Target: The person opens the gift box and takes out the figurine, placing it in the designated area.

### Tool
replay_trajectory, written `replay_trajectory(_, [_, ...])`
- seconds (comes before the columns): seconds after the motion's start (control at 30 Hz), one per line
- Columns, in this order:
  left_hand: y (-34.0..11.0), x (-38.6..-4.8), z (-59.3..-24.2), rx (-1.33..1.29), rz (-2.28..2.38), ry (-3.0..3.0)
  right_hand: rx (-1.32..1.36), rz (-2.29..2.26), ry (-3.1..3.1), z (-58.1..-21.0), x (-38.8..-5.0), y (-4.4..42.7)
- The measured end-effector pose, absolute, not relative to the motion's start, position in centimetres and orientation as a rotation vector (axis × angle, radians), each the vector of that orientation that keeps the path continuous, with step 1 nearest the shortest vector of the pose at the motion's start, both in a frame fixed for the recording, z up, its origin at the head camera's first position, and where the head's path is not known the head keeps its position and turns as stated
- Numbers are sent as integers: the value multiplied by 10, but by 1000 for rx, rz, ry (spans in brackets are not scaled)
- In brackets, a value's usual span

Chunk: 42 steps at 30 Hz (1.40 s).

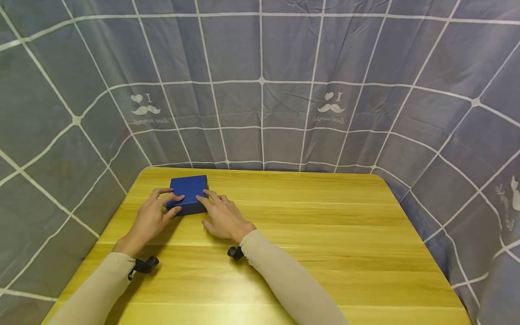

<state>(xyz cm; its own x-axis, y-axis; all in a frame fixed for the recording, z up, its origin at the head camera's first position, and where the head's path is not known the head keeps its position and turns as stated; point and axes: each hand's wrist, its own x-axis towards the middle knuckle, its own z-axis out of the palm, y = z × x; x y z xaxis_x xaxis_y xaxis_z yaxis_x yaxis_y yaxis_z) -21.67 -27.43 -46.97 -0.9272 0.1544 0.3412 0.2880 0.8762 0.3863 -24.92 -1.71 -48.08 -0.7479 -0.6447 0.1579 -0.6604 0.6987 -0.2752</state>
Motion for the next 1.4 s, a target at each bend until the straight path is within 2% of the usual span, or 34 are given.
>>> replay_trajectory(0.87, [-241, -199, -477, -331, -537, -2773, 1021, 457, -2820, -472, -241, 16])
replay_trajectory(1.4, [-224, -201, -469, -372, -739, -2819, 1027, 494, -2848, -465, -234, 40])
